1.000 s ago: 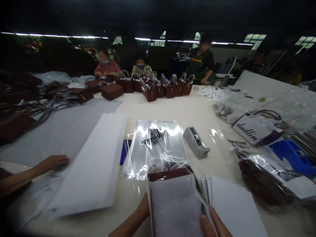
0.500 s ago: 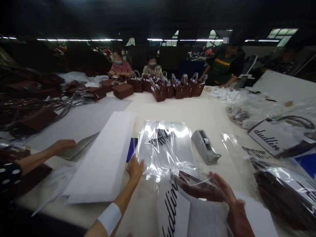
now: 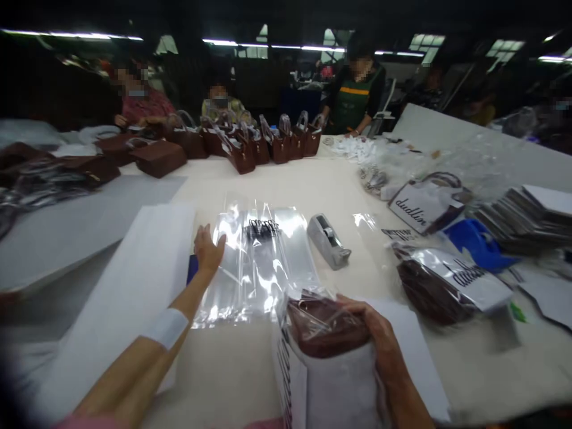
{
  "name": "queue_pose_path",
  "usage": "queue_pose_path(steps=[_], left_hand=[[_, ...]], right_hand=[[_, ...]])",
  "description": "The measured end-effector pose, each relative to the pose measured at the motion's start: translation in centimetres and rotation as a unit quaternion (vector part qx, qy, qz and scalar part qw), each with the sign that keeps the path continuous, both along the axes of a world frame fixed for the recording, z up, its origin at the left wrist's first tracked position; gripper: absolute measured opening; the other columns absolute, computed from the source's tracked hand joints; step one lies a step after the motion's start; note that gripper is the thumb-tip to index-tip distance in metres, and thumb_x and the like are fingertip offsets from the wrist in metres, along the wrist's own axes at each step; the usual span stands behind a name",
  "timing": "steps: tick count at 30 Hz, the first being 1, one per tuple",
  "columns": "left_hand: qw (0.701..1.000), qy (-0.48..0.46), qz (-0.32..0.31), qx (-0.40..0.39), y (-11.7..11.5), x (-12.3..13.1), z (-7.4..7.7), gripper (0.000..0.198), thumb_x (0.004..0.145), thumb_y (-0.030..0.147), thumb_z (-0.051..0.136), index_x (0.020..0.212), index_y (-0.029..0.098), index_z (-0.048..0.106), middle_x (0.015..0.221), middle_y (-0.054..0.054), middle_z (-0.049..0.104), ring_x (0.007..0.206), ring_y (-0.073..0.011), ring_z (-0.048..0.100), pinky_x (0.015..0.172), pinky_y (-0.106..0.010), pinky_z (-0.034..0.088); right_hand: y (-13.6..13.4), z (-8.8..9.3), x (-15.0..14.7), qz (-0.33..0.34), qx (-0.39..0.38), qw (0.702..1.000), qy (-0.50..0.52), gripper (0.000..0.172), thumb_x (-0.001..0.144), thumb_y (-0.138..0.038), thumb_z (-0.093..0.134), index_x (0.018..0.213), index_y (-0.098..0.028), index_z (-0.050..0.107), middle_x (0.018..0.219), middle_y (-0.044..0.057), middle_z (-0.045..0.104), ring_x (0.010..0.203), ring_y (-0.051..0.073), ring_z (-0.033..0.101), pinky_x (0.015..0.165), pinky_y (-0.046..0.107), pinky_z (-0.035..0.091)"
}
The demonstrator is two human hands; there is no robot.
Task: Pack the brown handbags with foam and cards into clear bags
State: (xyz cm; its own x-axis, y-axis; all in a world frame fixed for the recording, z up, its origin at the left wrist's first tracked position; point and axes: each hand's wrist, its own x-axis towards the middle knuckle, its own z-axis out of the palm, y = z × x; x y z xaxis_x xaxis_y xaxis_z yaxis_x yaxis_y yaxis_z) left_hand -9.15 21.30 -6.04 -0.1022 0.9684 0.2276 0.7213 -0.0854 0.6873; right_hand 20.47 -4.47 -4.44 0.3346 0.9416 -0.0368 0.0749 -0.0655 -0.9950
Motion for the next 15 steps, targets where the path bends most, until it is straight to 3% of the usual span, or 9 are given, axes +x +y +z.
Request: queue_pose_path(steps=[3,4,6,7,10,12,15], left_hand=[[0.981,-0.043,-0.190,-0.014,-6.3,3.1,2.6,0.056,0.088,0.056,0.020,0.133,0.025,0.032,0.136,-0.006,0.040,0.121,-0.0221,0.042,0.093,-0.039,0.044],[0.948,-0.083,-0.306,-0.013,-9.3,3.8,3.3,0.069,0.083,0.065,0.011,0.135,0.024,0.029,0.138,-0.008,0.038,0.122,-0.0241,0.042,0.091,-0.041,0.045],[0.890,-0.107,-0.441,0.039,-14.9,4.7,4.1,0.095,0.068,0.080,0.027,0.138,0.016,0.023,0.137,-0.016,0.037,0.123,-0.0317,0.039,0.099,-0.051,0.035],[0.889,-0.096,-0.443,0.065,-17.0,5.1,4.3,0.096,0.068,0.076,0.040,0.138,0.013,0.021,0.136,-0.018,0.037,0.124,-0.0343,0.036,0.102,-0.057,0.026],[0.909,-0.096,-0.399,0.076,-19.8,5.8,4.9,0.052,0.081,0.038,0.055,0.128,0.022,0.041,0.126,-0.012,0.051,0.117,-0.0275,0.046,0.103,-0.058,0.024],[0.912,-0.140,-0.374,0.094,-19.1,6.2,5.9,0.028,0.084,0.022,0.053,0.111,0.025,0.056,0.116,-0.006,0.059,0.108,-0.0218,0.055,0.104,-0.052,0.027],[0.913,-0.240,-0.321,0.075,-17.0,6.6,8.5,0.018,0.084,0.019,0.051,0.096,0.022,0.064,0.100,-0.002,0.067,0.094,-0.0169,0.061,0.095,-0.037,0.042]], right_hand=[[2.8,1.9,-1.5,0.005,-0.021,0.999,0.029,0.039,0.082,-0.052,0.044,0.078,-0.021,0.067,0.106,0.007,0.064,0.114,0.026,0.049,0.101,0.041,0.032],[3.3,2.3,-2.0,0.002,-0.028,0.999,0.030,0.038,0.082,-0.051,0.045,0.077,-0.020,0.066,0.105,0.007,0.065,0.113,0.026,0.050,0.101,0.040,0.032],[3.8,2.9,-3.1,0.001,-0.045,0.998,0.035,0.037,0.083,-0.051,0.046,0.081,-0.020,0.066,0.108,0.007,0.063,0.110,0.025,0.052,0.100,0.039,0.033],[3.8,3.0,-3.6,0.000,-0.051,0.998,0.043,0.038,0.084,-0.051,0.045,0.085,-0.020,0.066,0.109,0.007,0.063,0.108,0.024,0.054,0.098,0.039,0.035],[3.8,3.2,-4.7,0.003,-0.062,0.994,0.086,0.045,0.083,-0.056,0.042,0.096,-0.019,0.065,0.105,0.008,0.065,0.097,0.024,0.059,0.091,0.039,0.041],[4.3,3.6,-5.1,-0.001,-0.079,0.990,0.114,0.051,0.080,-0.060,0.045,0.096,-0.016,0.065,0.098,0.010,0.067,0.091,0.024,0.062,0.087,0.039,0.044],[5.5,4.6,-5.7,-0.031,-0.101,0.980,0.168,0.054,0.074,-0.063,0.049,0.090,-0.014,0.066,0.086,0.010,0.068,0.083,0.024,0.064,0.084,0.039,0.046]])
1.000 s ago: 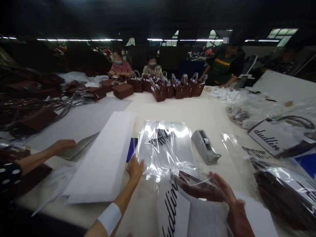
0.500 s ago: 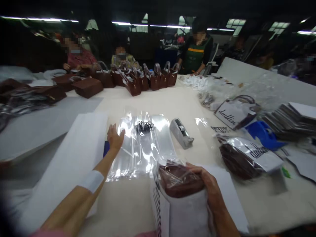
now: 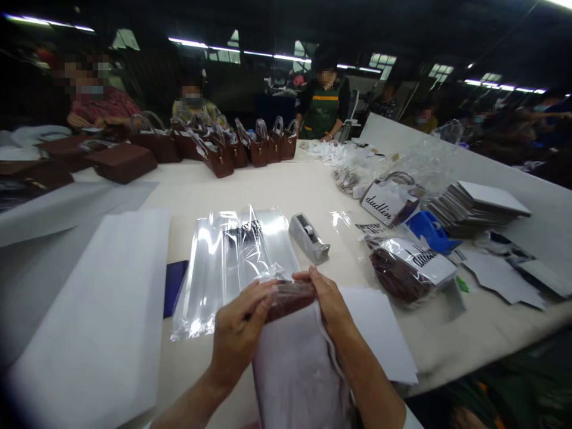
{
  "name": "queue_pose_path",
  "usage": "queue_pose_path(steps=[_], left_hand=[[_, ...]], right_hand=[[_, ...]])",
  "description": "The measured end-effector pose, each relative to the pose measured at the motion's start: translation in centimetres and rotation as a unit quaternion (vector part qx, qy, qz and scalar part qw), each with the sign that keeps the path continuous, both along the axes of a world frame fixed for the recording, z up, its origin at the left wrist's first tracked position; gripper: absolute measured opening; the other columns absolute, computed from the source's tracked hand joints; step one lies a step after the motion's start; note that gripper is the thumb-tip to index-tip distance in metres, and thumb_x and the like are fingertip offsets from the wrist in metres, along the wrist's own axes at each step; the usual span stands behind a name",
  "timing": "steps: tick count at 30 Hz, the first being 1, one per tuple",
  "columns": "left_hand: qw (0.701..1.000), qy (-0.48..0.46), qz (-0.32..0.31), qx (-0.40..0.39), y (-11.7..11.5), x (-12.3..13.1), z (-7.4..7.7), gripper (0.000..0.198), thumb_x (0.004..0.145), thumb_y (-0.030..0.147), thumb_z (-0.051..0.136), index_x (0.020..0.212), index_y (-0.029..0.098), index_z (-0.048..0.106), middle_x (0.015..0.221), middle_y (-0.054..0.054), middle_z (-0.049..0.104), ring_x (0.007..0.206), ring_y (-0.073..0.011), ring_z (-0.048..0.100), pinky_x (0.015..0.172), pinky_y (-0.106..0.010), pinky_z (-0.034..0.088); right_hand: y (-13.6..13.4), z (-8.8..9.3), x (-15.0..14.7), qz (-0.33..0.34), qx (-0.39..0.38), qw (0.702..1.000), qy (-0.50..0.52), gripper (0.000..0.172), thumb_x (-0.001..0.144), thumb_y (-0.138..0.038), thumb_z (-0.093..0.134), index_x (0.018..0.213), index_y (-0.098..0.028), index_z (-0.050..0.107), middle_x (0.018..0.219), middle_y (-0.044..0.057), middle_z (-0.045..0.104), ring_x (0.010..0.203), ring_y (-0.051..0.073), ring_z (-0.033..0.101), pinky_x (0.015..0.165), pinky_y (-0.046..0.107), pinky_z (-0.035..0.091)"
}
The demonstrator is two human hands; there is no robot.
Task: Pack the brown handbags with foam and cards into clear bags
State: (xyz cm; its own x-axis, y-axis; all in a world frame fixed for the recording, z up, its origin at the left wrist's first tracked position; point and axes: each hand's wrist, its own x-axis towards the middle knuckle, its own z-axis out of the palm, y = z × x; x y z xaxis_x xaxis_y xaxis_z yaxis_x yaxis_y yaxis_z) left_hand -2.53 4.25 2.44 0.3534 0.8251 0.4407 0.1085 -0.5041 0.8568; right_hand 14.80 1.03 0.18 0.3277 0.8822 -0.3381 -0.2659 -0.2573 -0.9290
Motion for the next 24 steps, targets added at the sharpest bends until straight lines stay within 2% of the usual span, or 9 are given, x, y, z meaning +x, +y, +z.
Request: queue_pose_path(steps=[3,5,8,12,15,17,19,22,24], left_hand=[[0.993,-0.031,-0.013,-0.110,1.5,-0.2,2.4,0.016,0.084,0.027,0.054,0.090,0.020,0.066,0.087,-0.001,0.068,0.081,-0.0141,0.062,0.075,-0.025,0.049],[0.986,-0.022,-0.034,-0.161,1.9,-0.5,2.7,0.017,0.082,0.031,0.055,0.083,0.018,0.066,0.077,0.000,0.066,0.073,-0.0128,0.061,0.067,-0.022,0.048],[0.971,-0.022,-0.051,-0.233,2.0,-1.3,1.2,0.024,0.082,0.037,0.053,0.076,0.015,0.062,0.072,-0.001,0.062,0.069,-0.0131,0.060,0.065,-0.023,0.048],[0.970,0.003,-0.031,-0.242,1.2,-3.0,-0.6,0.030,0.072,0.039,0.065,0.093,0.018,0.060,0.109,-0.006,0.059,0.100,-0.0208,0.056,0.088,-0.034,0.043],[0.976,0.074,-0.024,-0.204,0.1,-3.9,-0.3,0.022,0.069,0.034,0.068,0.085,0.020,0.063,0.110,-0.006,0.059,0.105,-0.0231,0.053,0.092,-0.036,0.041],[0.984,0.066,-0.027,-0.164,-0.6,-4.0,0.0,0.013,0.076,0.029,0.062,0.086,0.020,0.064,0.099,-0.004,0.063,0.097,-0.0200,0.057,0.087,-0.034,0.044],[0.994,0.040,-0.015,-0.097,-1.1,-3.8,0.1,0.010,0.080,0.020,0.056,0.087,0.020,0.063,0.092,-0.003,0.064,0.092,-0.0170,0.059,0.084,-0.031,0.046],[0.995,-0.001,-0.002,0.095,-1.3,-3.7,-0.6,0.015,0.079,0.007,0.053,0.086,0.018,0.060,0.091,-0.004,0.063,0.089,-0.0155,0.059,0.080,-0.030,0.048],[0.971,-0.014,-0.022,0.237,-1.3,-3.9,-1.3,0.019,0.075,0.002,0.055,0.086,0.016,0.058,0.092,-0.006,0.063,0.090,-0.0172,0.059,0.079,-0.032,0.050]], right_hand=[[0.5,0.8,-0.9,-0.008,-0.001,0.995,0.096,0.051,0.076,-0.063,0.048,0.093,-0.017,0.064,0.086,0.008,0.068,0.080,0.023,0.064,0.078,0.038,0.048],[0.0,0.5,-1.7,0.006,-0.011,0.991,0.136,0.050,0.077,-0.062,0.046,0.096,-0.019,0.062,0.091,0.008,0.068,0.085,0.023,0.063,0.079,0.038,0.048],[-1.2,-0.7,-2.4,0.034,-0.009,0.996,0.086,0.045,0.079,-0.057,0.049,0.101,-0.020,0.061,0.103,0.008,0.065,0.096,0.024,0.059,0.087,0.038,0.044],[-1.9,-1.2,-1.6,0.083,0.094,0.988,-0.094,0.038,0.074,-0.045,0.062,0.103,-0.021,0.061,0.121,0.006,0.056,0.113,0.024,0.048,0.096,0.036,0.036],[-1.7,-0.9,-1.1,0.125,0.111,0.975,-0.150,0.033,0.070,-0.040,0.068,0.095,-0.020,0.064,0.098,0.005,0.064,0.093,0.021,0.057,0.085,0.033,0.043],[-1.6,-0.8,-1.4,0.107,0.128,0.973,-0.159,0.021,0.072,-0.035,0.067,0.087,-0.021,0.065,0.086,0.002,0.064,0.084,0.018,0.058,0.079,0.030,0.045],[-1.8,-0.8,-1.9,0.071,0.190,0.966,-0.162,0.009,0.075,-0.030,0.064,0.079,-0.022,0.064,0.084,0.001,0.063,0.087,0.017,0.057,0.083,0.031,0.043],[-2.1,-0.8,-2.3,0.085,0.269,0.945,-0.163,0.003,0.077,-0.021,0.062,0.079,-0.023,0.061,0.086,0.001,0.061,0.090,0.016,0.056,0.086,0.032,0.042],[-2.2,-0.7,-2.2,0.130,0.272,0.937,-0.176,0.012,0.076,-0.019,0.062,0.086,-0.024,0.061,0.090,0.002,0.060,0.090,0.017,0.056,0.082,0.031,0.044]])
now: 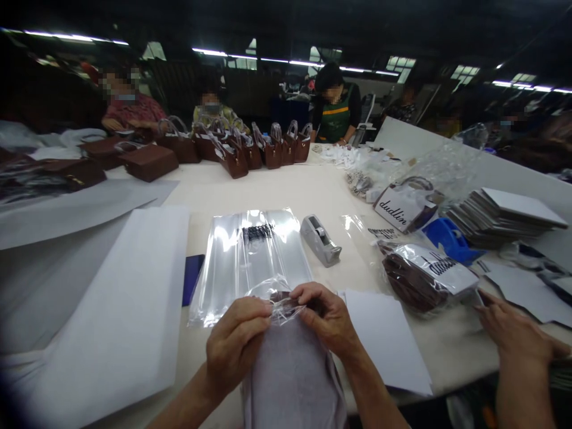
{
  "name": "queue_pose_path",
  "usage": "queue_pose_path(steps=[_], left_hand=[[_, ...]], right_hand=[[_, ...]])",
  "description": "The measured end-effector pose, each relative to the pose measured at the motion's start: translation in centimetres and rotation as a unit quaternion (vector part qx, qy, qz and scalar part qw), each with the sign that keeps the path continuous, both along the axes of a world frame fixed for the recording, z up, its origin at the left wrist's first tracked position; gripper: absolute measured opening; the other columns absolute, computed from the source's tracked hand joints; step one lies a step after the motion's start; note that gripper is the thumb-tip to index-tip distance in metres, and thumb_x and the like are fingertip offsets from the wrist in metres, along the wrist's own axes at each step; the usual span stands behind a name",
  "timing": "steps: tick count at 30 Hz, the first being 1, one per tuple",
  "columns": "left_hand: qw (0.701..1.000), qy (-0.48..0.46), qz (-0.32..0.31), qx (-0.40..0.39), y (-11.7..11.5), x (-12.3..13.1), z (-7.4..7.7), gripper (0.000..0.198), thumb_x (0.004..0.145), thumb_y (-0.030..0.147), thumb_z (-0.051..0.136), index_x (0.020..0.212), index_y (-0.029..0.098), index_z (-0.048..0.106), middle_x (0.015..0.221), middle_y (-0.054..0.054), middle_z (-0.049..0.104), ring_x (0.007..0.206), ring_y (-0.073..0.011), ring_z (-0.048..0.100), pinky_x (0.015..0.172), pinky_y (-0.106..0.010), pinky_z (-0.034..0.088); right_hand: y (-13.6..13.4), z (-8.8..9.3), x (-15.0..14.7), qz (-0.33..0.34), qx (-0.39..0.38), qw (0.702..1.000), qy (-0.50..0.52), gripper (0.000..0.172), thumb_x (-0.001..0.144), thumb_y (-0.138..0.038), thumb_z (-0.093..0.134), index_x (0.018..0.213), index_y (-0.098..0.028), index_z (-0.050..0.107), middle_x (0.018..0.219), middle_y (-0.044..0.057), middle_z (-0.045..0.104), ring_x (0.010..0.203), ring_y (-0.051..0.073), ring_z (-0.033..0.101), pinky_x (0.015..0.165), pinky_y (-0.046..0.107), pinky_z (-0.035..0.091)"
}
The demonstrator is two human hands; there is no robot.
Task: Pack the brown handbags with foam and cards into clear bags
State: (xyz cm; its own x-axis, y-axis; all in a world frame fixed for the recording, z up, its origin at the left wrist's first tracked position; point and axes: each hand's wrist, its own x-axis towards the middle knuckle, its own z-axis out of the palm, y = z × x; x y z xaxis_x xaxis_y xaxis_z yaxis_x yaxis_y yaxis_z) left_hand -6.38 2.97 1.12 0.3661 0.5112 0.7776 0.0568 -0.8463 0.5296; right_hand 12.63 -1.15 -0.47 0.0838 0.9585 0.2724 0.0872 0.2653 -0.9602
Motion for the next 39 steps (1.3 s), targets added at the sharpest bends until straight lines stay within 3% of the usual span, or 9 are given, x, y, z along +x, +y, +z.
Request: queue_pose_path(steps=[3,7,9,16,21,24,31,34,39], left_hand=[[0.996,0.006,0.005,0.086,0.1,-0.4,-0.5,0.023,0.073,0.002,0.056,0.091,0.016,0.056,0.094,-0.007,0.061,0.095,-0.0190,0.057,0.082,-0.034,0.049],[0.988,0.107,0.101,-0.052,0.1,-0.5,0.2,0.046,0.073,0.020,0.062,0.116,0.015,0.048,0.118,-0.014,0.053,0.111,-0.0249,0.050,0.091,-0.044,0.044],[0.981,0.163,0.087,-0.064,0.2,-0.3,0.8,0.034,0.076,0.022,0.059,0.110,0.018,0.054,0.115,-0.012,0.057,0.106,-0.0236,0.054,0.092,-0.046,0.042],[0.988,0.097,0.040,0.109,0.4,-0.1,0.5,0.025,0.079,0.007,0.054,0.101,0.016,0.059,0.098,-0.006,0.066,0.099,-0.0185,0.057,0.096,-0.042,0.039],[0.994,0.094,0.014,-0.052,1.3,-1.1,0.4,0.036,0.079,0.013,0.055,0.114,0.015,0.052,0.117,-0.013,0.055,0.108,-0.0199,0.052,0.089,-0.035,0.047],[0.991,0.098,-0.003,-0.093,1.9,-1.2,1.2,0.023,0.080,0.011,0.054,0.101,0.019,0.060,0.108,-0.008,0.060,0.105,-0.0187,0.054,0.092,-0.037,0.045],[0.992,0.104,0.028,0.067,-0.1,0.3,2.6,0.014,0.081,0.008,0.051,0.089,0.015,0.061,0.087,-0.007,0.068,0.085,-0.0159,0.062,0.080,-0.032,0.052],[0.986,0.107,0.044,0.122,-1.0,0.1,1.5,0.015,0.081,0.008,0.050,0.091,0.012,0.061,0.090,-0.009,0.068,0.094,-0.0178,0.061,0.086,-0.034,0.051],[0.989,0.106,-0.001,0.106,-0.9,-0.6,0.5,0.015,0.081,0.008,0.051,0.092,0.012,0.060,0.091,-0.008,0.068,0.099,-0.0177,0.059,0.092,-0.034,0.048]], right_hand=[[0.0,0.2,0.3,0.033,0.002,0.998,-0.054,0.015,0.076,-0.018,0.060,0.089,-0.023,0.063,0.092,0.004,0.057,0.088,0.018,0.055,0.077,0.032,0.045],[0.1,0.0,0.0,0.000,0.066,0.998,-0.007,0.010,0.076,-0.016,0.059,0.070,-0.023,0.063,0.081,0.003,0.053,0.087,0.018,0.054,0.077,0.034,0.045],[0.0,-0.1,-0.3,-0.004,0.081,0.997,0.016,0.013,0.076,-0.015,0.058,0.067,-0.023,0.062,0.078,0.002,0.052,0.085,0.018,0.054,0.078,0.035,0.045],[-0.4,0.0,-0.5,-0.009,0.063,0.995,-0.078,0.025,0.075,-0.014,0.060,0.096,-0.027,0.065,0.096,0.005,0.057,0.097,0.020,0.053,0.085,0.038,0.044],[-0.2,0.1,-0.5,-0.011,0.072,0.995,-0.068,0.013,0.075,-0.016,0.058,0.080,-0.024,0.067,0.088,0.005,0.060,0.093,0.021,0.056,0.083,0.039,0.046],[-0.2,0.0,-0.7,-0.008,0.080,0.995,-0.060,0.012,0.074,-0.014,0.058,0.077,-0.024,0.064,0.087,0.005,0.060,0.092,0.022,0.056,0.083,0.040,0.046],[-0.2,0.6,-1.4,-0.018,0.064,0.987,-0.147,0.045,0.075,-0.012,0.053,0.118,-0.027,0.053,0.124,0.007,0.051,0.116,0.025,0.045,0.097,0.045,0.038],[-0.2,0.6,-1.6,0.015,0.108,0.979,-0.170,0.043,0.076,-0.008,0.048,0.111,-0.029,0.060,0.117,0.005,0.057,0.114,0.025,0.047,0.096,0.047,0.039],[-0.5,0.5,-1.9,-0.033,0.120,0.985,-0.117,0.036,0.071,-0.002,0.053,0.093,-0.029,0.064,0.097,0.003,0.062,0.100,0.023,0.055,0.087,0.044,0.046]])
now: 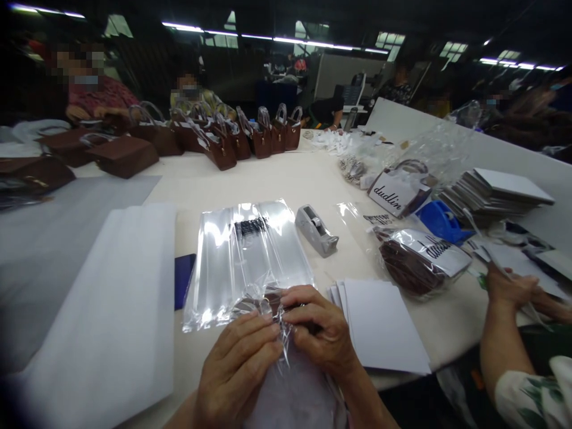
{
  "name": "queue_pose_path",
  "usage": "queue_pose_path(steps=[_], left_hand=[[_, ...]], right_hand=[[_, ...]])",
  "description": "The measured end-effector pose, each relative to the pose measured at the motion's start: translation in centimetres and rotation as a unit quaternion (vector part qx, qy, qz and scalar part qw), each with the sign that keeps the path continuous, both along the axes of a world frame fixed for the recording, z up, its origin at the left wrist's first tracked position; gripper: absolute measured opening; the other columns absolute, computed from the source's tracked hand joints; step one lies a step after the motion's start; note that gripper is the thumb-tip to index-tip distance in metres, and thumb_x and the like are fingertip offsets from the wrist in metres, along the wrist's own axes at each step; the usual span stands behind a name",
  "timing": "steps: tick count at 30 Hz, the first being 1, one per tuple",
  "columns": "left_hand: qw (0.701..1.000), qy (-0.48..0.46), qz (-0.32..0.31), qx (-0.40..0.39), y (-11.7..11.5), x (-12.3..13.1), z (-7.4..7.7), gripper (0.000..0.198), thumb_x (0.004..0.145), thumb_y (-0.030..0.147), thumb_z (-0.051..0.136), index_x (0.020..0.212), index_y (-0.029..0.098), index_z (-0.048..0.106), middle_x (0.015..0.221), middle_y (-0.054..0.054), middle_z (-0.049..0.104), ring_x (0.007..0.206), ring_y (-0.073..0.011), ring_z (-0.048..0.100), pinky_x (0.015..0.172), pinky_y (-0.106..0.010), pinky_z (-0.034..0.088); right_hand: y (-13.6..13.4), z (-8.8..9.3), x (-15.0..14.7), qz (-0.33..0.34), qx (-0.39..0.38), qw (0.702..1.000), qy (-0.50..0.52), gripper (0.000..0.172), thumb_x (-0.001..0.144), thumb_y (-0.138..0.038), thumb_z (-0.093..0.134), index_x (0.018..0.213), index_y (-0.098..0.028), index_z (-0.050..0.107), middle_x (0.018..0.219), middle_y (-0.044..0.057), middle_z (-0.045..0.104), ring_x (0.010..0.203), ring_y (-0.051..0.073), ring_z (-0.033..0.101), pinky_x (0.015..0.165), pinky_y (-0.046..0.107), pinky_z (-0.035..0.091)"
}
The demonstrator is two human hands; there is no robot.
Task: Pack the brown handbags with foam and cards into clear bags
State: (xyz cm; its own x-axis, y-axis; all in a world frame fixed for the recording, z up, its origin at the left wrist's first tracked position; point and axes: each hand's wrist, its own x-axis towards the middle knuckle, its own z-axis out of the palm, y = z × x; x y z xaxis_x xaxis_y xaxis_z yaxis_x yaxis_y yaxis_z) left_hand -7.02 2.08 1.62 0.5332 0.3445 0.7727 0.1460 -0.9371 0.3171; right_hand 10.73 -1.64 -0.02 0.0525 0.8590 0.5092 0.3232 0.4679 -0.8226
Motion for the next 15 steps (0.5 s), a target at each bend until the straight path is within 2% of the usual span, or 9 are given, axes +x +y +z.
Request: queue_pose_path(steps=[2,6,9,12,15], left_hand=[[0.999,-0.004,-0.010,-0.033,0.2,-0.1,0.3,0.019,0.080,0.008,0.052,0.098,0.013,0.058,0.095,-0.009,0.066,0.101,-0.0179,0.057,0.090,-0.034,0.048],[0.989,0.019,0.054,-0.139,0.5,-0.2,1.3,0.044,0.077,0.014,0.055,0.120,0.011,0.045,0.115,-0.016,0.055,0.111,-0.0232,0.049,0.092,-0.039,0.047],[0.970,0.043,0.086,-0.222,0.9,-0.2,1.8,0.048,0.074,0.025,0.062,0.117,0.015,0.044,0.111,-0.012,0.055,0.102,-0.0221,0.054,0.085,-0.036,0.050],[0.960,0.033,0.098,-0.261,1.1,-0.3,1.9,0.047,0.069,0.029,0.067,0.110,0.016,0.047,0.104,-0.010,0.056,0.094,-0.0208,0.056,0.079,-0.034,0.051],[0.962,0.049,0.090,-0.253,0.9,-0.3,2.0,0.031,0.072,0.024,0.062,0.101,0.018,0.053,0.098,-0.009,0.058,0.090,-0.0204,0.056,0.079,-0.036,0.050]], right_hand=[[-0.1,0.0,0.0,-0.010,-0.004,1.000,0.005,0.028,0.070,-0.004,0.055,0.085,-0.027,0.063,0.092,0.003,0.061,0.097,0.023,0.056,0.089,0.046,0.044],[-0.2,0.1,0.1,-0.007,-0.015,1.000,0.004,0.015,0.070,-0.010,0.057,0.075,-0.023,0.056,0.086,0.004,0.058,0.093,0.023,0.056,0.094,0.050,0.039],[-0.1,0.0,0.0,-0.004,-0.001,1.000,0.016,0.014,0.069,-0.011,0.059,0.072,-0.023,0.053,0.077,0.002,0.056,0.087,0.021,0.056,0.093,0.050,0.039],[0.0,0.0,0.0,-0.011,0.019,1.000,0.017,0.021,0.070,-0.011,0.060,0.085,-0.026,0.057,0.072,0.000,0.054,0.084,0.019,0.055,0.094,0.052,0.038],[-0.1,0.1,0.1,-0.008,0.014,1.000,-0.022,0.034,0.072,-0.011,0.060,0.100,-0.029,0.059,0.076,0.001,0.055,0.087,0.020,0.054,0.097,0.053,0.035]])
